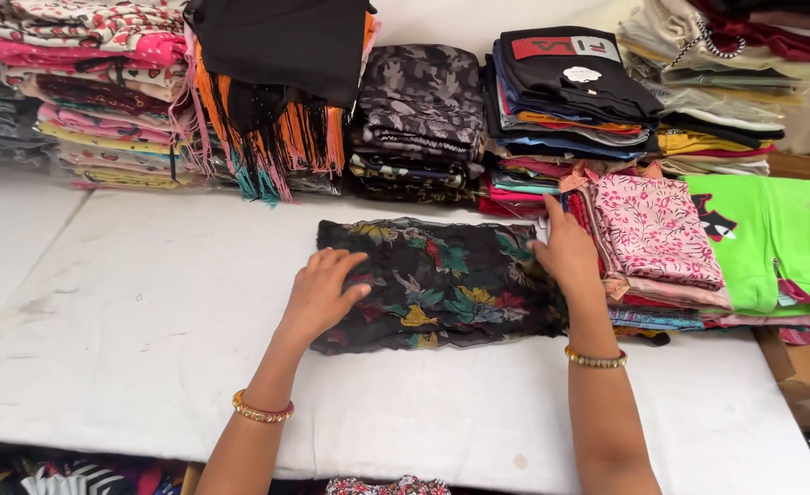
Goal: Folding various patterned scarves and items of clothing on a counter.
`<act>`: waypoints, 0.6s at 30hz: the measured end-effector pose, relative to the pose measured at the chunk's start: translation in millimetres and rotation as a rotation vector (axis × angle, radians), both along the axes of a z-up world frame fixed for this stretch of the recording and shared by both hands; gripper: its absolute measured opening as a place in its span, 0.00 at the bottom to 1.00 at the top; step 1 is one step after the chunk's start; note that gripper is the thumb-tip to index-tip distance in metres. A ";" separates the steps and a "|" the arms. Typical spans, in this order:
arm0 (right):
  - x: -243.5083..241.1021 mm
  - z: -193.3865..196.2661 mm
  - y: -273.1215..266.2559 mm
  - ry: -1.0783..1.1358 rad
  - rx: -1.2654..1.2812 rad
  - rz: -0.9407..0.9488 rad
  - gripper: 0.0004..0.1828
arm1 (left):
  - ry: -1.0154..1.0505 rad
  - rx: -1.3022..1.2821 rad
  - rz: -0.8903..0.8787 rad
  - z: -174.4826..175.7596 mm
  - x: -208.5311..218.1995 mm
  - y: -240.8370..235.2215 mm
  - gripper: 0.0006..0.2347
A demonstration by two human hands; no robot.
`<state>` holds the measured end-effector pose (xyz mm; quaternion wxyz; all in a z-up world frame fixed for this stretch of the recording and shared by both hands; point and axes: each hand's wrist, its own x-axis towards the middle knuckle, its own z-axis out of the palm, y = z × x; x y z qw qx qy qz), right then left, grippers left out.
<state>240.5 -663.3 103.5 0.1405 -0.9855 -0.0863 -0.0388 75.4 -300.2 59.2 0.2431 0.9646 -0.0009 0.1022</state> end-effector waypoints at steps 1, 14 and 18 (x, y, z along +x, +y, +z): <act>-7.0 -6.6 0.2 -0.157 0.074 0.036 0.45 | -0.053 -0.024 0.031 -10.1 0.1 3.6 0.23; -13.9 -131.9 46.1 0.136 -0.227 0.372 0.47 | 0.135 -0.750 0.374 -66.1 19.3 41.9 0.47; -15.1 -133.1 44.0 0.096 -0.208 0.347 0.46 | 0.081 -0.959 0.070 -67.9 18.8 22.0 0.42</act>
